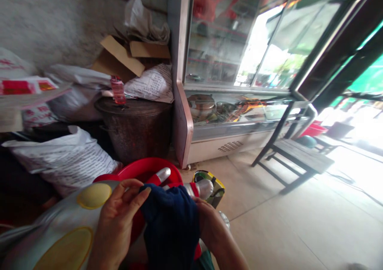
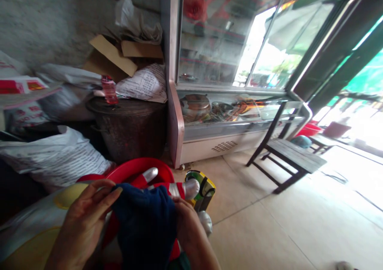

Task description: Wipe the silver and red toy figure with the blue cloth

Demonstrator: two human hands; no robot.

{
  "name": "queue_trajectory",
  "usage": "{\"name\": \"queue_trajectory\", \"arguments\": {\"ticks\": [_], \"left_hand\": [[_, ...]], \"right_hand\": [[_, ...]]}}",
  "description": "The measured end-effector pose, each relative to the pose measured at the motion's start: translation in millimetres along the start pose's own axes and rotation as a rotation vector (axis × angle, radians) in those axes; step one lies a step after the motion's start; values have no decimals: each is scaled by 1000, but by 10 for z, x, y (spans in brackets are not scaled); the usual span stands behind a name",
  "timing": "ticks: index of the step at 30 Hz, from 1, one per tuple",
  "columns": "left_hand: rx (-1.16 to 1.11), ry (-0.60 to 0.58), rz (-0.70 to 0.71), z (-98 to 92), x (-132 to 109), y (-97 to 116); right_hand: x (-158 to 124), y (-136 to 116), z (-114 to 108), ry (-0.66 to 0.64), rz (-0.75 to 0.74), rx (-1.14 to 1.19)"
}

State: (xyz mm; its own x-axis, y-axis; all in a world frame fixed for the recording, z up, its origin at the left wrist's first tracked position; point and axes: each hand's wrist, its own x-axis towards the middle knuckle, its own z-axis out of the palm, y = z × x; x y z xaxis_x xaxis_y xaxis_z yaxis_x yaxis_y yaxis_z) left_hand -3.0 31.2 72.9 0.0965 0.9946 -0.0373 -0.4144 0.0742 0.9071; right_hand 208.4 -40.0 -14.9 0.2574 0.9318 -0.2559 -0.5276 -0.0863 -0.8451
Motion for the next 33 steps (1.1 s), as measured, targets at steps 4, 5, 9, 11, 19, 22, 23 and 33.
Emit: {"name": "queue_trajectory", "arguments": {"ticks": [4,5,9,11,19,22,23,33], "left_hand": [[13,-34,-6,37,-52,51],[16,-42,-9,48,-63,45],[42,-85,6,73,-94,38],[70,-85,30,75,-106,69],[66,109,84,90,-83,354],[46,191,94,-9,-27,475],[65,181,100,-56,-12,507],[1005,-236,285,-123,184,276]], "right_hand": [[-219,-94,179,127,-122,-196],[-276,-118,244,132,-220,-358],[-358,-48,385,92,-561,-930],[-317,55,359,128,-643,-1064],[-202,-274,207,20,-558,-1033],[-173,-621,79,73,-397,-634],[-162,-717,35,109,-366,-464],[-230,-1305,387,121,-610,-123]]}}
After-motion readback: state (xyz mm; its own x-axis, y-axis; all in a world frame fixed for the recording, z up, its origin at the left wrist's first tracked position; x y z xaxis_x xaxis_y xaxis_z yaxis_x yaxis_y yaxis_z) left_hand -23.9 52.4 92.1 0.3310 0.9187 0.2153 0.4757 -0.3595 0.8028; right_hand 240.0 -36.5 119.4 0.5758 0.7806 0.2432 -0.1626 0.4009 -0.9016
